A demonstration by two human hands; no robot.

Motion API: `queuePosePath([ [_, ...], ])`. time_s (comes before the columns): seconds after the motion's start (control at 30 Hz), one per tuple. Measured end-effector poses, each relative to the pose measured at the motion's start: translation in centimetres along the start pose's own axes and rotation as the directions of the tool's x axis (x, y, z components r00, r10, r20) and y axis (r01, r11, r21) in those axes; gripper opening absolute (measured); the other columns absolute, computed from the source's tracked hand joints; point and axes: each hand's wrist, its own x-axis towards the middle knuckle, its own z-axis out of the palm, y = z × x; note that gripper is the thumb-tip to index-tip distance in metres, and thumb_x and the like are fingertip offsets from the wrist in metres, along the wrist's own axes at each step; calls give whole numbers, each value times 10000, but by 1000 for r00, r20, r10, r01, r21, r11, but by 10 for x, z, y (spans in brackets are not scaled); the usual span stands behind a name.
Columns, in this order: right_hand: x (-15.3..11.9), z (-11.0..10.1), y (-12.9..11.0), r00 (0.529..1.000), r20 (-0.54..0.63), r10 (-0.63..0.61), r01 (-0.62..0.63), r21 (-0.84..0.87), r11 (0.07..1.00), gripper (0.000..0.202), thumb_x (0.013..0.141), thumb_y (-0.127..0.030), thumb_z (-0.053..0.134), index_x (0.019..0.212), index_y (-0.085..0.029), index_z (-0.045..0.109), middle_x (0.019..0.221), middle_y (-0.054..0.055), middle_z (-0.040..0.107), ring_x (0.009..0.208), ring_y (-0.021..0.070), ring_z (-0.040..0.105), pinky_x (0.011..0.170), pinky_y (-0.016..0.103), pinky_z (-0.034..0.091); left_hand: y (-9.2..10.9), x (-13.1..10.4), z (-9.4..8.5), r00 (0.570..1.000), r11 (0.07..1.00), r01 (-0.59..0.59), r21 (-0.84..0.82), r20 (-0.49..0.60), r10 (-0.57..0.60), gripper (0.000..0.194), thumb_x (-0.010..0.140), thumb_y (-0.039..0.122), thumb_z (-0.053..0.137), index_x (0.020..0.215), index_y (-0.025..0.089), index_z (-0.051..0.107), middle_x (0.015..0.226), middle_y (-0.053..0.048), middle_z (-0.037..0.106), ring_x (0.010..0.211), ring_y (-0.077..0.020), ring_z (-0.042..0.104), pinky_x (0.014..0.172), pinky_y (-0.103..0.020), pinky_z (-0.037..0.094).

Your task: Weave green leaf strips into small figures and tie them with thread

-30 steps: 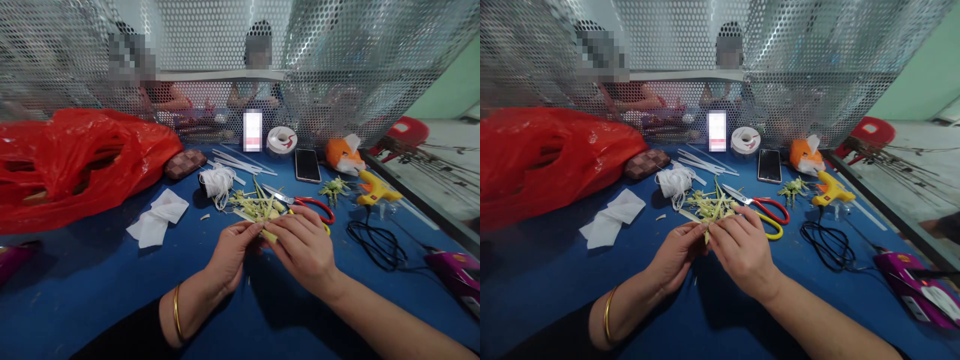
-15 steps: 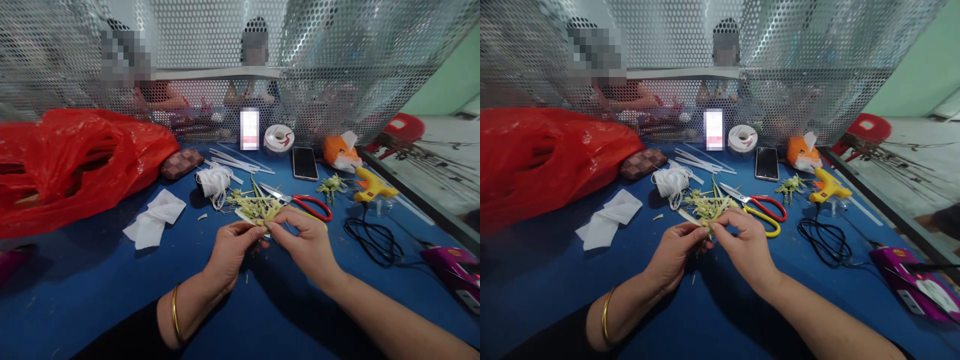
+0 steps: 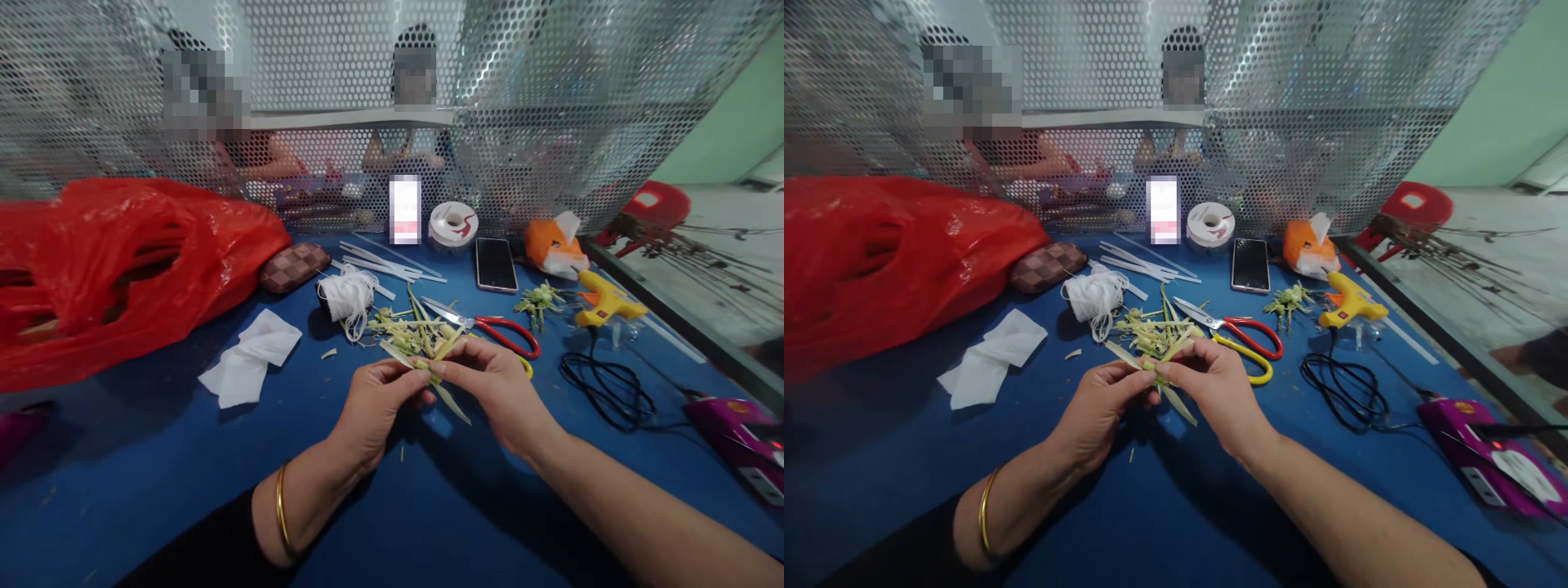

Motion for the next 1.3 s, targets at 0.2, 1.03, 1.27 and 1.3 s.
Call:
queuePosePath([
  [0.2,-1,-2,-3,998,21,-54,55,-67,996,166,647,-306,752,653,-169,658,648,1,652,616,141,593,610,289,480,1,0,-1,999,999,32,23,-15,-32,129,660,219,752,749,126,747,671,-36,679,539,-82,568,571,-214,426],
  [1.03,-2,-2,6,955,9,-296,285,-300,910,123,753,-272,665,674,-177,656,711,25,669,658,161,624,657,318,506,3,-1,2,996,993,89,-78,32,-87,171,670,234,767,816,146,756,843,-58,697,618,-87,539,645,-226,446],
  [1.27,0,0,9,950,-37,-309,281,-324,903,99,744,-260,666,691,-176,658,685,16,653,632,147,581,598,293,476,-1,1,1,995,992,84,-90,-42,-88,157,642,227,781,764,134,745,769,-44,687,609,-91,547,662,-238,448],
  [1.3,1,1,9,964,-29,-264,245,-289,925,106,737,-266,669,689,-173,655,670,11,650,610,140,573,583,286,474,-1,2,0,994,991,88,-99,-51,-94,167,639,230,786,769,134,744,772,-42,689,608,-88,549,668,-237,449],
])
